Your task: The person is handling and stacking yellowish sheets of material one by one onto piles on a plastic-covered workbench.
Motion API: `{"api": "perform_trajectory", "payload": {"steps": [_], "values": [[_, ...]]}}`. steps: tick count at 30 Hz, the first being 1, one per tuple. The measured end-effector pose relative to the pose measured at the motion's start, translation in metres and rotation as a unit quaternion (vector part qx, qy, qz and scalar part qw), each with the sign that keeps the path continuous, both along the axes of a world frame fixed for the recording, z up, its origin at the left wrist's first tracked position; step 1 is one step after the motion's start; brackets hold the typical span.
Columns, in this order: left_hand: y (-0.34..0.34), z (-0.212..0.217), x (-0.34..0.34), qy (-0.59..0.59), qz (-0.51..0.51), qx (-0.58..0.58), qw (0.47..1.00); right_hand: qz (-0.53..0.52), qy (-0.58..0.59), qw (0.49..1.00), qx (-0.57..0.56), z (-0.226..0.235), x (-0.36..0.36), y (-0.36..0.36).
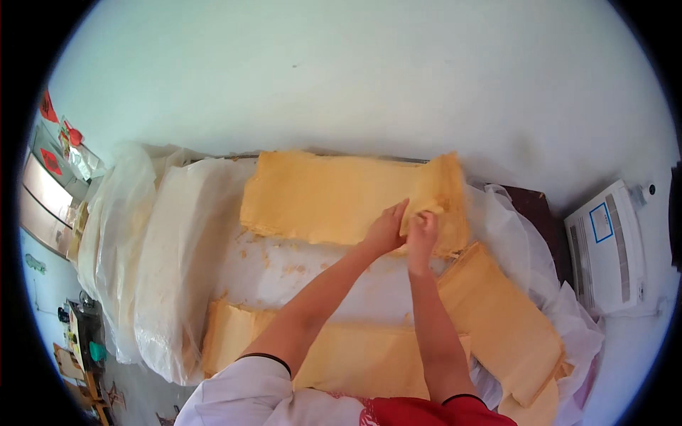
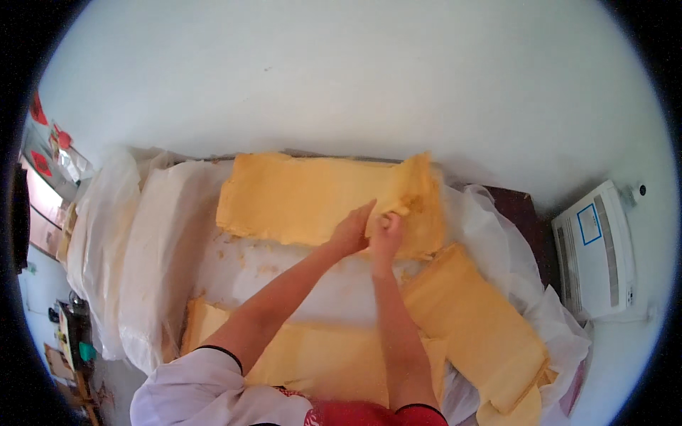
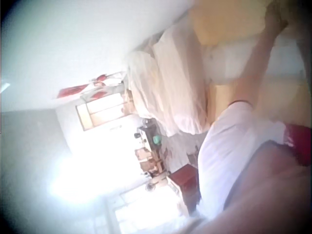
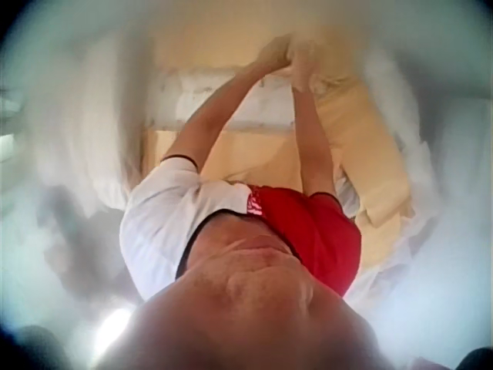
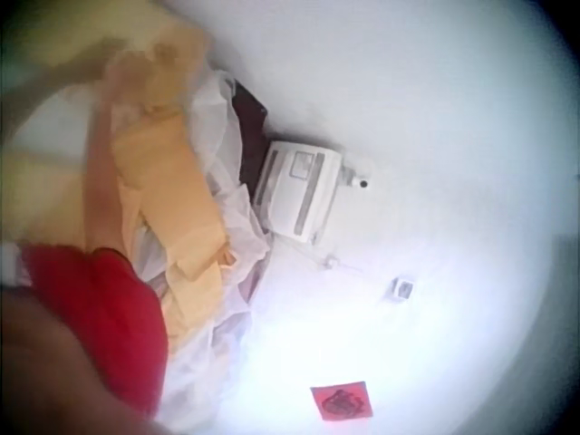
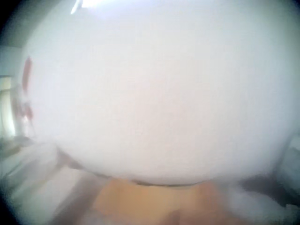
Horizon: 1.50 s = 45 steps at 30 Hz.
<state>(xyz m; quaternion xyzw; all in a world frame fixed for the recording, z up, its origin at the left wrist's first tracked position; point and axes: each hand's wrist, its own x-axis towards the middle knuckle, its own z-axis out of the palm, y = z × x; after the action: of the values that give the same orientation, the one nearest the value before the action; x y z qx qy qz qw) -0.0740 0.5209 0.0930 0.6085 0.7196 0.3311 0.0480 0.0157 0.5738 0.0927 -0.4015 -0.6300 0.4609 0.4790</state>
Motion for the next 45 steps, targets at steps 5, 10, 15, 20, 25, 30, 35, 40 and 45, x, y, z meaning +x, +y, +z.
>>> {"api": "perform_trajectory", "payload": {"steps": [5, 10, 15, 20, 25, 30, 35, 40, 45], "values": [[0.027, -0.028, -0.045, -0.195, 0.11, 0.021, 0.974, 0.143, 0.032, 0.987, 0.061, 0.009, -0.023, -0.013], [0.021, 0.061, -0.06, -0.237, 0.206, 0.017, 0.949, 0.076, -0.262, 0.932, 0.237, -0.063, -0.022, 0.017], [-0.024, 0.155, -0.154, -0.19, 0.26, 0.145, 0.935, 0.135, -0.473, 0.823, 0.283, -0.064, -0.034, -0.015], [-0.114, 0.298, -0.163, -0.23, 0.16, 0.26, 0.924, 0.142, -0.466, 0.826, 0.283, -0.065, -0.031, -0.014], [-0.178, 0.392, -0.131, -0.191, 0.131, 0.312, 0.921, 0.201, -0.431, 0.858, 0.195, -0.047, -0.05, -0.01], [-0.209, 0.437, -0.084, -0.259, 0.006, 0.346, 0.902, 0.257, -0.093, 0.933, 0.235, 0.063, -0.093, -0.06], [-0.238, 0.441, -0.053, -0.326, -0.084, 0.367, 0.867, 0.29, 0.067, 0.951, 0.085, 0.112, -0.076, -0.054], [-0.279, 0.407, -0.051, -0.393, -0.054, 0.358, 0.845, 0.345, -0.016, 0.937, 0.052, 0.117, 0.044, -0.052], [-0.33, 0.228, -0.12, -0.53, -0.176, 0.356, 0.749, 0.116, -0.161, 0.941, 0.274, 0.128, 0.174, -0.103]]}}
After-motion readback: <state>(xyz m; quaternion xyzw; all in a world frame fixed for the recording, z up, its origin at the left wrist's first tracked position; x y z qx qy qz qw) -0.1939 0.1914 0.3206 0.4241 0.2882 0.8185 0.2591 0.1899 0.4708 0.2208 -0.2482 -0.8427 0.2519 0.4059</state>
